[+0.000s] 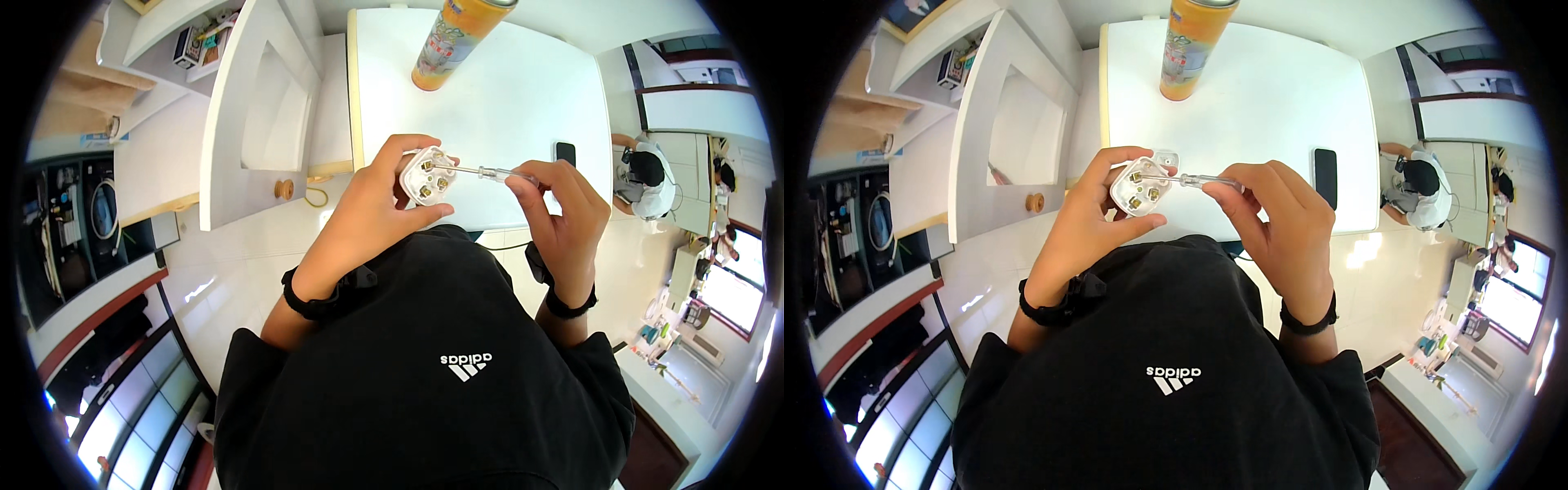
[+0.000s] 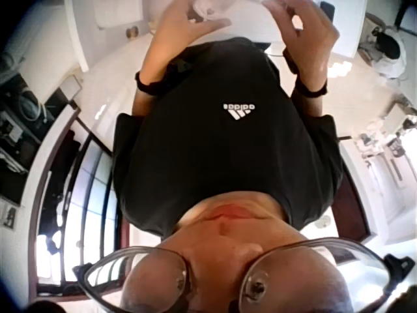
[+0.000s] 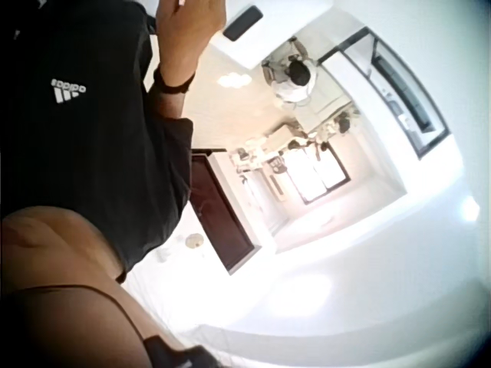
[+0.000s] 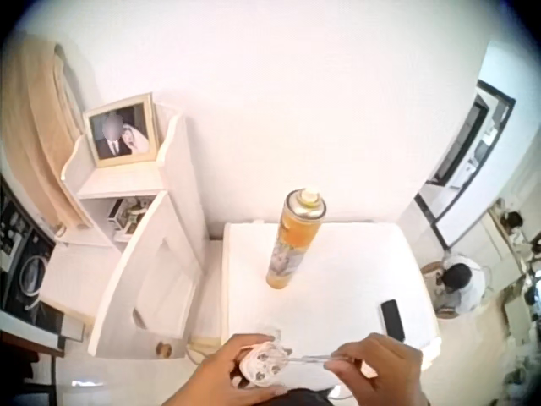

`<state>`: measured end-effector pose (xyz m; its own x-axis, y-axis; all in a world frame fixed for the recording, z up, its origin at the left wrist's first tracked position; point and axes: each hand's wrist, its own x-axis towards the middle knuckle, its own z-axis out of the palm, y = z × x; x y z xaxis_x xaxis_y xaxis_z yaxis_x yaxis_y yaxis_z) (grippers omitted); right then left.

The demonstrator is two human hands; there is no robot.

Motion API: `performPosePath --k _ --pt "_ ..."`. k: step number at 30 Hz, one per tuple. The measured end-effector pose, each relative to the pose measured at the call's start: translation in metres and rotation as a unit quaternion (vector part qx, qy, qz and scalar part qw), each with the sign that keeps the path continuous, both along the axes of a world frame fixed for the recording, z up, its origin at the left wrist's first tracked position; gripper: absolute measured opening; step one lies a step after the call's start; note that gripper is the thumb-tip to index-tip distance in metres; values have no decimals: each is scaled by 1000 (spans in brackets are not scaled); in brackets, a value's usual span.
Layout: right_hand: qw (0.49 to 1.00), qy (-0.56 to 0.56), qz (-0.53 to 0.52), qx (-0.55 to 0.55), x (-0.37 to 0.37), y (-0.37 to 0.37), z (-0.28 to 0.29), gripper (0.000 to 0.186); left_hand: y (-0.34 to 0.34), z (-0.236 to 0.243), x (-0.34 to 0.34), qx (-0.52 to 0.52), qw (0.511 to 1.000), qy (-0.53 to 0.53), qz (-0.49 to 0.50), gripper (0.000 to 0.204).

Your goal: The person unscrews and opens an electrical plug using a screwdriver, removes internal components, and places them on a desk. They then retrieve a wire stripper from a drawer and use it to strip the ends of a wire.

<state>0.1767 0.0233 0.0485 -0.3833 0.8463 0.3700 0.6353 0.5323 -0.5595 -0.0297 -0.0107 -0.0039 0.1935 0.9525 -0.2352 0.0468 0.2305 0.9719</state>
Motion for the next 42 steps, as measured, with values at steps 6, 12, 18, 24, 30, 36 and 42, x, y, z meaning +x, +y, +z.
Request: performPosePath --k 6,12,18,24,30,36,42 --pt "873 407 -38 -264 20 2 -15 15 4 -17 -3 -12 964 -262 53 73" --pt "676 593 38 -435 28 7 -31 16 7 -30 12 -12 908 -408 92 63" --pt "609 616 118 -485 27 6 -50 15 6 -32 12 76 967 -229 82 60" --pt "651 518 130 -539 13 1 -46 41 1 -22 15 159 981 -109 25 57" --pt "618 541 165 -546 3 -5 -49 24 -2 -16 24 82 983 -163 5 33" --pt "672 536 117 -498 -12 -9 -60 22 5 -33 31 -128 865 -481 59 22" --pt "813 406 69 -413 -19 -12 -77 21 11 -48 30 -169 819 -542 83 22"
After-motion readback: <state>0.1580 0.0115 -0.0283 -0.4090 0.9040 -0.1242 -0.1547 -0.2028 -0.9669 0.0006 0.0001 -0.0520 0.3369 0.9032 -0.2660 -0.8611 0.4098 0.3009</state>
